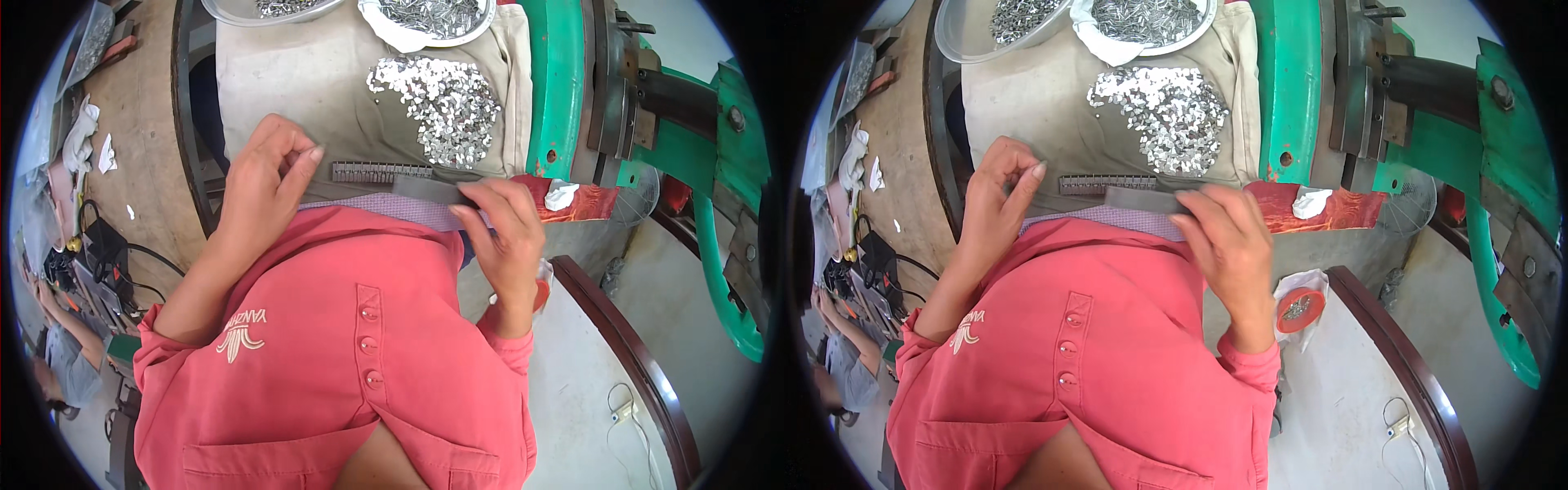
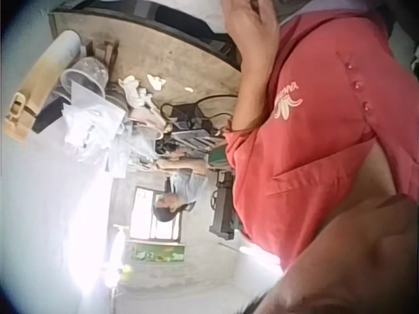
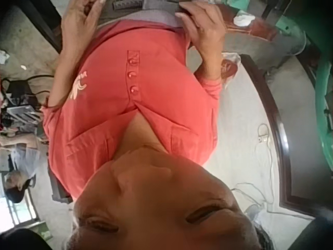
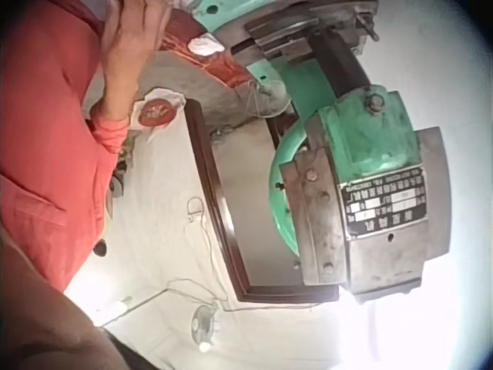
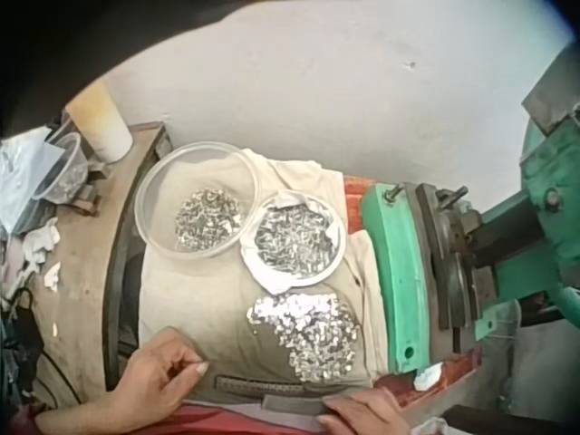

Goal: Assembling small metal components onto a metal strip at a workbench.

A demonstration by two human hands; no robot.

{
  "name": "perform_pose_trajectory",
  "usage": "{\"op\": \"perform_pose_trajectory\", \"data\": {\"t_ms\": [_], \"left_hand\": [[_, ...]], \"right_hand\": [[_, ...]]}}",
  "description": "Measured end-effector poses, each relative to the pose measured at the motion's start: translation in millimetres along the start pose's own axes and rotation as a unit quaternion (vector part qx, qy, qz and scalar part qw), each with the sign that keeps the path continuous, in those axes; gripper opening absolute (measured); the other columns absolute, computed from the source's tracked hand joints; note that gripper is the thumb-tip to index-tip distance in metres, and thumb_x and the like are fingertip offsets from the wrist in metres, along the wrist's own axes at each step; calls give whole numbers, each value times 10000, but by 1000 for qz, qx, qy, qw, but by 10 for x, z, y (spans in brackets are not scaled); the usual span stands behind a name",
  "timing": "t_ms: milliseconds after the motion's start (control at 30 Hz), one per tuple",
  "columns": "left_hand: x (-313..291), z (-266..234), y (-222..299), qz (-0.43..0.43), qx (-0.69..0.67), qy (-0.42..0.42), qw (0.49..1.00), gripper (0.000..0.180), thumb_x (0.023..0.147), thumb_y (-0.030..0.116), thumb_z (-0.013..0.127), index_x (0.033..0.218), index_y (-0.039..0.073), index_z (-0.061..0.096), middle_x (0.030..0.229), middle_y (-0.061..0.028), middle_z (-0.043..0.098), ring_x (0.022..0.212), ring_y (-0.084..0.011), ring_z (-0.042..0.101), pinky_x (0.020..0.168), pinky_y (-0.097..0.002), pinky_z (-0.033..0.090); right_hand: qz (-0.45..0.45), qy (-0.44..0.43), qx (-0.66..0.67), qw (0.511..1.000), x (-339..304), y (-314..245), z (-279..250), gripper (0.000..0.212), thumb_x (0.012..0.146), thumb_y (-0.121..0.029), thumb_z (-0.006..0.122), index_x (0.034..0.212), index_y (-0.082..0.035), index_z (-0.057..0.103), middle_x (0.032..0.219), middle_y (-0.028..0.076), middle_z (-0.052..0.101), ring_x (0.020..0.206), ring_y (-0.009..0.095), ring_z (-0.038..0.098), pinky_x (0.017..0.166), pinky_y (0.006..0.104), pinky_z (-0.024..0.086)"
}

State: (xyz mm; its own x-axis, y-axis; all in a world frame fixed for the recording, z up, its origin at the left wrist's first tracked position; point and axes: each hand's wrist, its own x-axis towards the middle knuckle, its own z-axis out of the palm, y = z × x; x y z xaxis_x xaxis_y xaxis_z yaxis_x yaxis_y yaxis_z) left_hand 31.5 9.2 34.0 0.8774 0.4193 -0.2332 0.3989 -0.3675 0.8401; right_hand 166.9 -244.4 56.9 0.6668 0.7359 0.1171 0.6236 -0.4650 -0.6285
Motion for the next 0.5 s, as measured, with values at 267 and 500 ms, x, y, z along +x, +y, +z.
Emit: {"op": "perform_pose_trajectory", "data": {"t_ms": [267,500], "left_hand": [[2,55,74,-3,51,-9,999,171,959,120,641,880,-12,564,920,-154,540,767,-369,570,701,-413,461],[-23,121,46,22,76,-12,997,160,909,78,685,868,-12,560,955,-130,537,825,-313,564,730,-381,461]], "right_hand": [[-68,-48,16,996,344,-133,379,273,727,-27,820,985,-34,728,956,82,648,861,271,635,720,380,530],[-66,-65,18,996,355,-159,399,273,726,-20,815,984,-28,727,954,82,639,867,275,632,734,381,527]]}}
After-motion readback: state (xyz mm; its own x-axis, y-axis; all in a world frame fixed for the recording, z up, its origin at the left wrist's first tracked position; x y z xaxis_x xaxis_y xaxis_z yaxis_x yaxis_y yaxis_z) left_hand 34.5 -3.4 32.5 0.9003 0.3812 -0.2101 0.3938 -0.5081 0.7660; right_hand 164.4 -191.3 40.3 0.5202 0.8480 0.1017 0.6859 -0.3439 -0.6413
